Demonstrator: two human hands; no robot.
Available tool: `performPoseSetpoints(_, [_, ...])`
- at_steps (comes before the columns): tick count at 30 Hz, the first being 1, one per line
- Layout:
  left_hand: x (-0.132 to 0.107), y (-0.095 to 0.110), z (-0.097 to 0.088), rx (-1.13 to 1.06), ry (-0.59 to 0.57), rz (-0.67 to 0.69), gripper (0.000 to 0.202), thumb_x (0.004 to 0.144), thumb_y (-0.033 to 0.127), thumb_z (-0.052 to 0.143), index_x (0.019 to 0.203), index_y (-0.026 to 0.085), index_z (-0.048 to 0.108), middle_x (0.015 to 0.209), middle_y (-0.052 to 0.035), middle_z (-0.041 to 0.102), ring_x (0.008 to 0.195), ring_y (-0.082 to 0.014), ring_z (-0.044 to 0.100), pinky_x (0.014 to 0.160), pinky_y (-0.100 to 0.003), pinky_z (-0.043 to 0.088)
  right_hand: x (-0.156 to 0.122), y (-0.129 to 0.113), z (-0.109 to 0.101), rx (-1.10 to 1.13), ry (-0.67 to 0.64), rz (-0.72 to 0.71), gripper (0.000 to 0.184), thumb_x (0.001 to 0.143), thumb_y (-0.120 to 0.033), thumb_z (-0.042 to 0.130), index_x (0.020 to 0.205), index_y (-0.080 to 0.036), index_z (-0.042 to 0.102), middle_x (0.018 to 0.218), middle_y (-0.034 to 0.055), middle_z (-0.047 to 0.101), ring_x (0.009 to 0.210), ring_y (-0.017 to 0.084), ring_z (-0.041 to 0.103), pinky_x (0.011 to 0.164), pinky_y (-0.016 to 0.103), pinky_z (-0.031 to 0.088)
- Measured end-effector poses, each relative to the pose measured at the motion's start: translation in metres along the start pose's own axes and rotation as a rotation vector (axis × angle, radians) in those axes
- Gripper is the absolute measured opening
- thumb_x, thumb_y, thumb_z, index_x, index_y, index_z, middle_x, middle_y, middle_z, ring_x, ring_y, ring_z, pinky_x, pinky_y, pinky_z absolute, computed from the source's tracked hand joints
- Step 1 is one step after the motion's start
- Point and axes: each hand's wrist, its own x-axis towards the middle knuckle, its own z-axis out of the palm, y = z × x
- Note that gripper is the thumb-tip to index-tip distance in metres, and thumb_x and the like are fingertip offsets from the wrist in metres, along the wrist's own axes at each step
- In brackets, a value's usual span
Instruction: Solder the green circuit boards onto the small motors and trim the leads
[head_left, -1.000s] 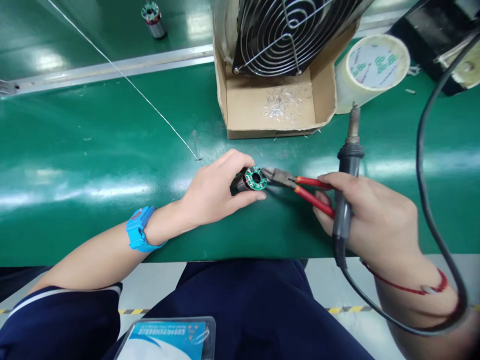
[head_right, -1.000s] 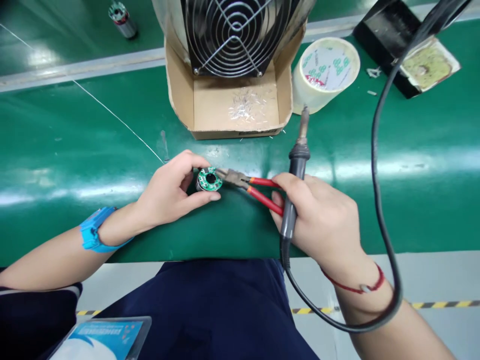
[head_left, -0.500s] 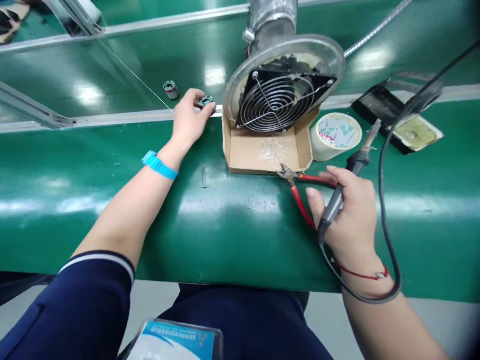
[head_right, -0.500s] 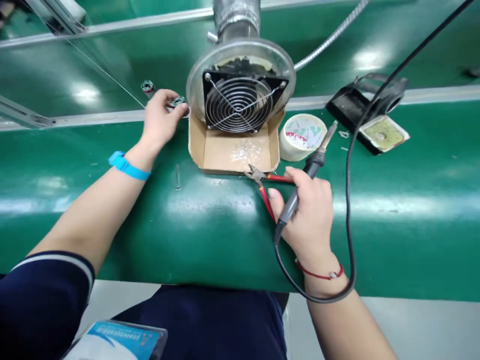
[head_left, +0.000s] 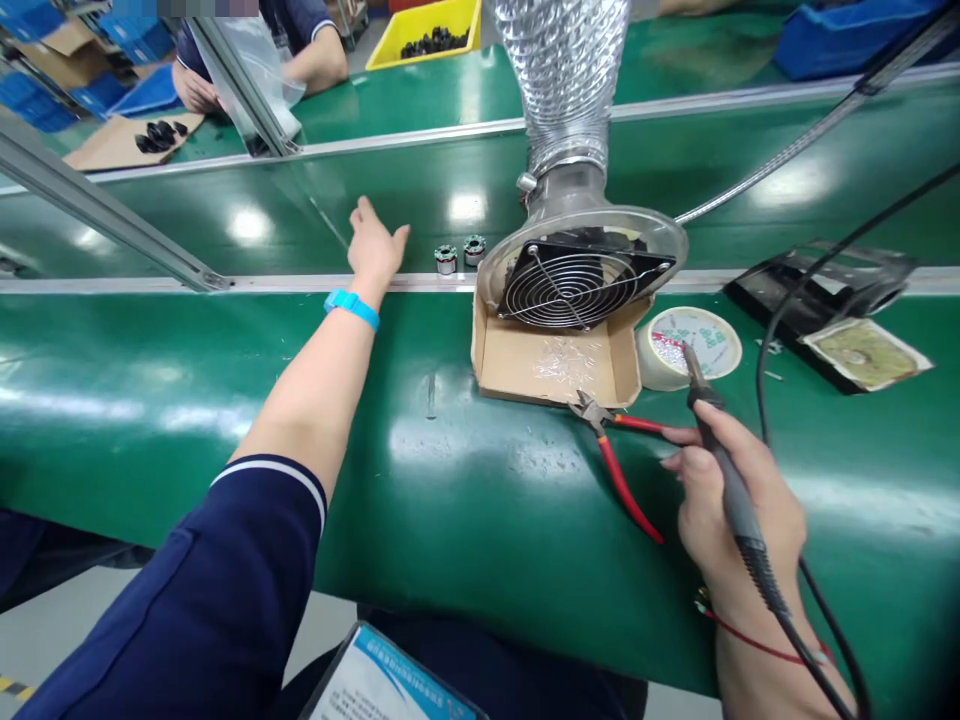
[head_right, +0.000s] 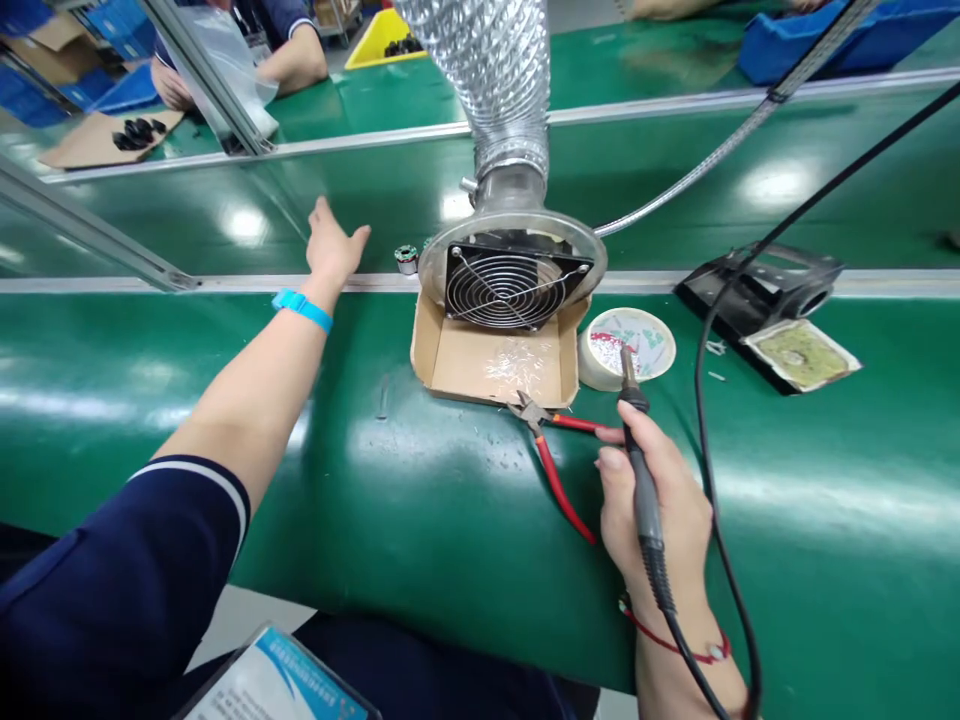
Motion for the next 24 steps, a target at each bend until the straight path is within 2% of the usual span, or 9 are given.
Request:
performPoseSetpoints(2, [0.013,-0.018,-0.013,0.045,-0.074,-0.055,0.060,0.086,0.028,0.066,0.142,0.013,0.050,0.152,-0.0206,0.046,0.134,-0.0355,0.051,0.111,-0.046,0.040,0.001,0.003,-0.001,-0.024,-0.021,-0.027,0.050,0.093,-0.053,0.052,0.135,-0.027,0.059,0.110,0.0088,0.073,0.087,0.026,0.071,0.090,0.051,0.056])
performPoseSetpoints(5, [0.011,-0.031,-0.028,0.037,-0.128,0.000,0.048,0.085,0.022,0.065,0.130,0.010,0.058,0.134,-0.0190,0.060,0.126,-0.0324,0.055,0.109,-0.043,0.041,0.002,0.005,-0.001,-0.043,-0.029,-0.071,0.047,0.094,-0.051,0.051,0.133,-0.026,0.060,0.107,0.0085,0.073,0.089,0.025,0.071,0.089,0.047,0.056])
performPoseSetpoints(8, [-0.023,-0.033,-0.034,0.006,-0.199,0.121,0.042,0.085,0.027,0.065,0.123,0.013,0.059,0.125,-0.0140,0.065,0.115,-0.0264,0.059,0.103,-0.036,0.045,0.002,0.004,-0.002,-0.059,-0.033,-0.072,0.047,0.095,-0.051,0.050,0.133,-0.026,0.060,0.106,0.0088,0.074,0.088,0.025,0.070,0.089,0.047,0.056])
performPoseSetpoints(11, [-0.067,-0.029,-0.037,-0.025,-0.347,0.256,0.040,0.081,0.034,0.071,0.115,0.017,0.061,0.114,-0.0082,0.069,0.101,-0.0225,0.062,0.095,-0.033,0.049,0.001,0.001,-0.003,-0.047,-0.024,-0.052,0.047,0.094,-0.052,0.051,0.132,-0.026,0.061,0.107,0.0092,0.074,0.089,0.026,0.070,0.090,0.048,0.055])
performPoseSetpoints(14, [-0.086,-0.022,-0.035,-0.063,-0.408,0.317,0.042,0.085,0.048,0.066,0.116,0.019,0.061,0.114,-0.0062,0.069,0.101,-0.0220,0.063,0.093,-0.031,0.050,0.000,0.000,-0.002,-0.028,-0.025,-0.061,0.046,0.093,-0.052,0.053,0.131,-0.026,0.061,0.107,0.0096,0.074,0.090,0.026,0.070,0.091,0.049,0.055])
performPoseSetpoints(17, [-0.066,-0.013,-0.027,-0.083,-0.316,0.272,0.050,0.097,0.052,0.047,0.132,0.016,0.053,0.129,-0.0112,0.064,0.116,-0.0234,0.061,0.100,-0.032,0.047,0.000,0.003,0.000,-0.028,-0.029,-0.064,0.046,0.094,-0.052,0.052,0.131,-0.026,0.061,0.108,0.0094,0.073,0.091,0.026,0.069,0.092,0.050,0.054])
performPoseSetpoints(19, [-0.043,-0.008,-0.018,-0.059,-0.269,0.221,0.056,0.095,0.045,0.054,0.141,0.013,0.046,0.139,-0.0153,0.059,0.124,-0.0255,0.058,0.105,-0.033,0.045,0.001,0.005,0.000,-0.036,-0.026,-0.050,0.047,0.094,-0.053,0.052,0.131,-0.026,0.061,0.108,0.0093,0.073,0.090,0.026,0.069,0.092,0.050,0.054])
performPoseSetpoints(21, [-0.023,-0.005,-0.008,-0.018,-0.270,0.186,0.056,0.089,0.035,0.065,0.138,0.012,0.052,0.137,-0.0158,0.062,0.123,-0.0273,0.060,0.105,-0.034,0.045,0.002,0.006,0.000,-0.046,-0.024,-0.037,0.048,0.093,-0.054,0.051,0.131,-0.025,0.061,0.107,0.0093,0.073,0.090,0.026,0.069,0.090,0.049,0.054])
performPoseSetpoints(24, [-0.009,-0.006,-0.001,0.047,-0.249,0.138,0.045,0.088,0.029,0.063,0.129,0.011,0.060,0.131,-0.0176,0.066,0.122,-0.0317,0.061,0.105,-0.040,0.046,0.004,0.004,-0.001,-0.052,-0.035,-0.035,0.049,0.094,-0.055,0.050,0.130,-0.024,0.061,0.105,0.0091,0.073,0.089,0.025,0.070,0.088,0.047,0.055])
